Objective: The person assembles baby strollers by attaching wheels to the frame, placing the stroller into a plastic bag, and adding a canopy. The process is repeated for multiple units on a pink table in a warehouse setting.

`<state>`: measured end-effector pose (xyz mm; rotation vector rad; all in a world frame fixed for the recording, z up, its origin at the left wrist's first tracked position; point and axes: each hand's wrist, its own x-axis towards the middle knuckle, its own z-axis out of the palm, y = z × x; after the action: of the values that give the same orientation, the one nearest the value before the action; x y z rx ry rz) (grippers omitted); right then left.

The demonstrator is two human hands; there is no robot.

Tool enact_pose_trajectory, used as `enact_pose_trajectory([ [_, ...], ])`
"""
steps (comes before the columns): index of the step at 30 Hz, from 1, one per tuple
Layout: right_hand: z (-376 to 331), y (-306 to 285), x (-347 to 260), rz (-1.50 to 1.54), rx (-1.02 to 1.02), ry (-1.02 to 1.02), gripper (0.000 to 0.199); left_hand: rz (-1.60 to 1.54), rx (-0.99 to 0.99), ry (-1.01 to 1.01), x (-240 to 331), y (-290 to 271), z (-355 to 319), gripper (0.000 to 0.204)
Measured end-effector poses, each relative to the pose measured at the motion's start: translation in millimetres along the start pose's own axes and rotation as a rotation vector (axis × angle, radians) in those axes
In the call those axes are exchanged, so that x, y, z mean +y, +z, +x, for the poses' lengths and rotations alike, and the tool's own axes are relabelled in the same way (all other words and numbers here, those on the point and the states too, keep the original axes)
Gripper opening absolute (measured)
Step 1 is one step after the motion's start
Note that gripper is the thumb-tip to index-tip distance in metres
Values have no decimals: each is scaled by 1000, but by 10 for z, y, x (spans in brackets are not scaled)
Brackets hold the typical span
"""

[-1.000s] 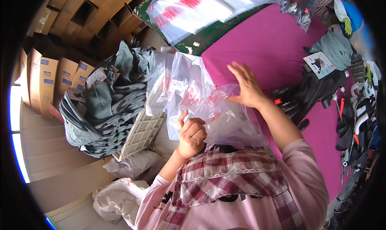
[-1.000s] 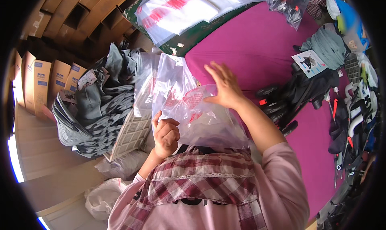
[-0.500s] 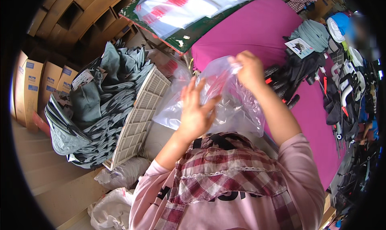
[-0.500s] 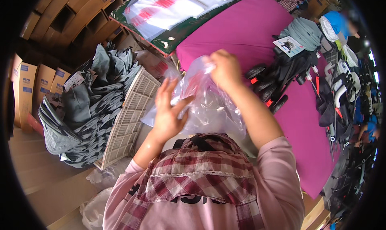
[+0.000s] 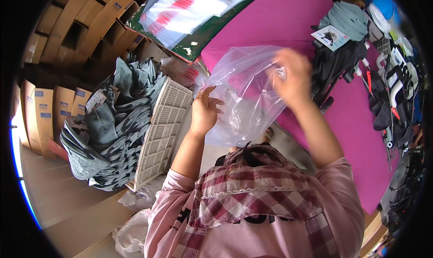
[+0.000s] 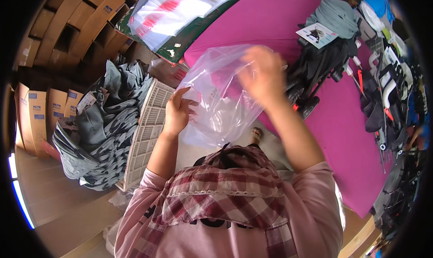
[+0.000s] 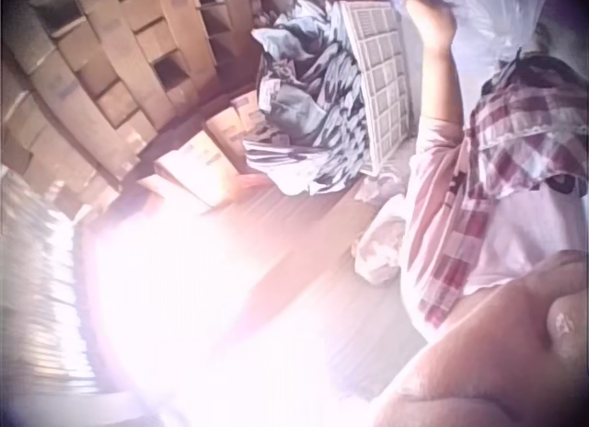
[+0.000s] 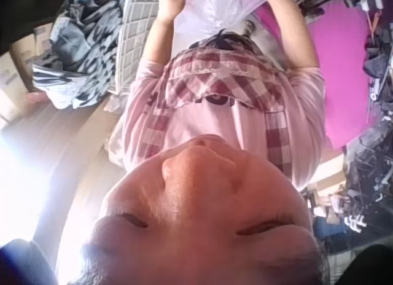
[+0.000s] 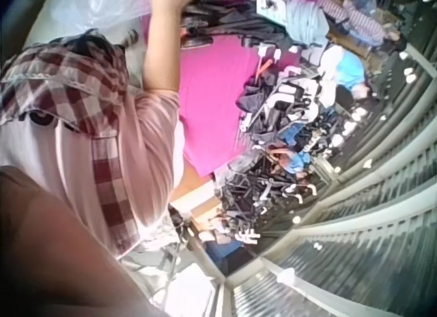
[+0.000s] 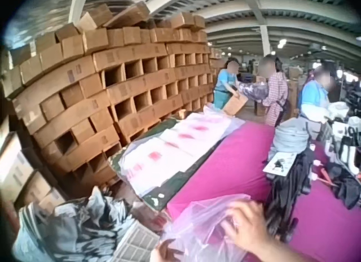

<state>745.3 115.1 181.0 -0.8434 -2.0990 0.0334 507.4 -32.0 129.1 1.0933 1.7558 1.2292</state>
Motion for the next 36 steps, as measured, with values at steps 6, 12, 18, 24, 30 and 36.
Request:
enact_pose_trajectory([
  [6, -746, 360, -384, 203, -1217, 7, 60, -6, 102, 247, -91, 104, 97, 68],
  [12, -1779, -16, 242, -146, -1472, 21, 38, 157, 212, -321, -1189, -45, -207, 25],
  [18, -596, 444, -163, 175, -878, -122, 21, 5, 678, -72, -311, -1015, -236, 26],
  [24, -103, 236, -789, 436, -28, -281, 22, 734, 1177, 948, 1174, -1657, -831, 23],
  [30, -2118, 453, 372, 142, -1881, 82, 39, 419, -54, 32, -554, -185, -701, 40],
  [36, -726, 383, 24, 846, -1222, 240, 70, 200, -243, 311, 518, 355, -288, 46],
])
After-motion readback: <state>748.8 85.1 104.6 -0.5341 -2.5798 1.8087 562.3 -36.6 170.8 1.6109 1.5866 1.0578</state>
